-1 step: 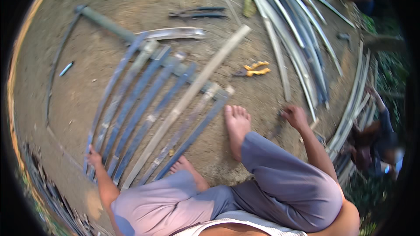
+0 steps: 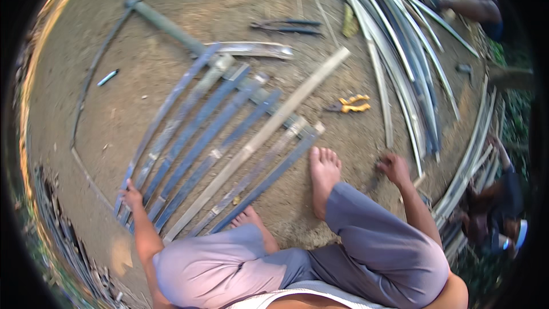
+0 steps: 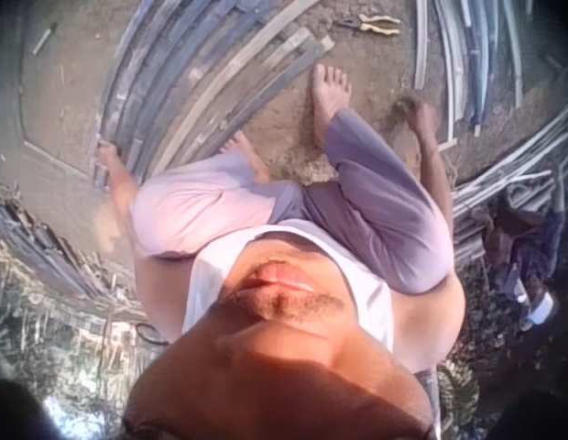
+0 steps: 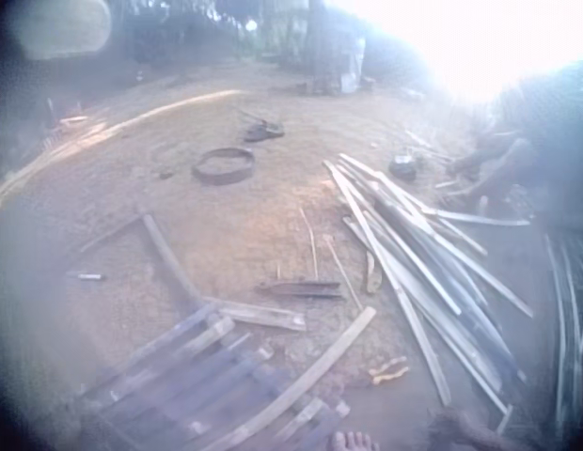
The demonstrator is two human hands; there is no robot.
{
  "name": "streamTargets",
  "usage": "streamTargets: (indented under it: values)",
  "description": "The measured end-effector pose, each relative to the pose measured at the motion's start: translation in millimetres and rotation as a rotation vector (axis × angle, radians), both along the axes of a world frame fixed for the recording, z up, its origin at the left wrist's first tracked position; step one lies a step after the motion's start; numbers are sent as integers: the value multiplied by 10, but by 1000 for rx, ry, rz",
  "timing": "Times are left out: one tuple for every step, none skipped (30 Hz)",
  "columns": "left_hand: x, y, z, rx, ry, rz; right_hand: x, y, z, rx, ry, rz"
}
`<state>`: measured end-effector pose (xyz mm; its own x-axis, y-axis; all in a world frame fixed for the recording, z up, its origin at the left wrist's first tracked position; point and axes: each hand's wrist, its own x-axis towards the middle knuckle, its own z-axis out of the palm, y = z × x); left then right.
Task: The person assembles a panel by laying out bamboo strips, aligning cross-bracing poles, and securing them using an axe as a hammer and small fasteners.
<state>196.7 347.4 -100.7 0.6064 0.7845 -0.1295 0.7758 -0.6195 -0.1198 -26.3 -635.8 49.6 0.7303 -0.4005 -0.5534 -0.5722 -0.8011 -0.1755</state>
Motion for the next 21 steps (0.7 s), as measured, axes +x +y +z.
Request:
streamTargets:
  values:
    - [-15,-1,94,10,-21,35,77,120,51,16,-47,-4]
    - [-72,49,204,12,-40,68,187,230,62,27,-91,-11]
    - [-87,-59,207,6,-37,93,204,238,76,21,-93,7]
    - [-64,-251,186,-9,-29,107,165,182,87,6,-92,13]
    - [-59,-367,230,-17,-16,116,172,165,93,-2,-86,15]
    - [-65,-427,254,-23,-15,123,174,151,102,-3,-65,-1]
    - [-37,-489,276,-30,-13,124,164,147,111,-4,-43,-24]
    - [-5,-536,299,-36,-9,120,136,130,108,-4,-21,-51]
    - [24,-519,273,-17,0,115,110,109,112,3,-10,-37]
    - [10,-461,307,1,9,105,112,93,83,8,2,-28]
    - [-41,-341,293,18,17,96,152,87,44,12,12,-17]
    - [-69,-281,263,20,32,104,174,79,32,14,13,-9]
    - [-70,-249,214,14,47,101,190,60,59,7,13,-11]
    - [-79,-150,185,40,41,73,210,55,51,-11,-69,-30]
    - [-86,-81,158,72,38,51,226,56,43,-25,-147,-41]
    - [-163,-126,99,51,6,74,275,27,53,-72,-158,-23]
    - [-174,-227,75,32,-19,88,268,-26,82,-117,-160,-15]
    - [-128,-244,109,14,-8,70,295,-70,92,-148,-176,-1]
    - [-103,-264,131,-4,5,56,307,-111,124,-157,-236,-15]
    - [-80,-243,179,-17,8,53,371,-140,125,-160,-306,-19]
    - [-72,-232,209,-36,7,58,440,-165,129,-164,-375,-20]
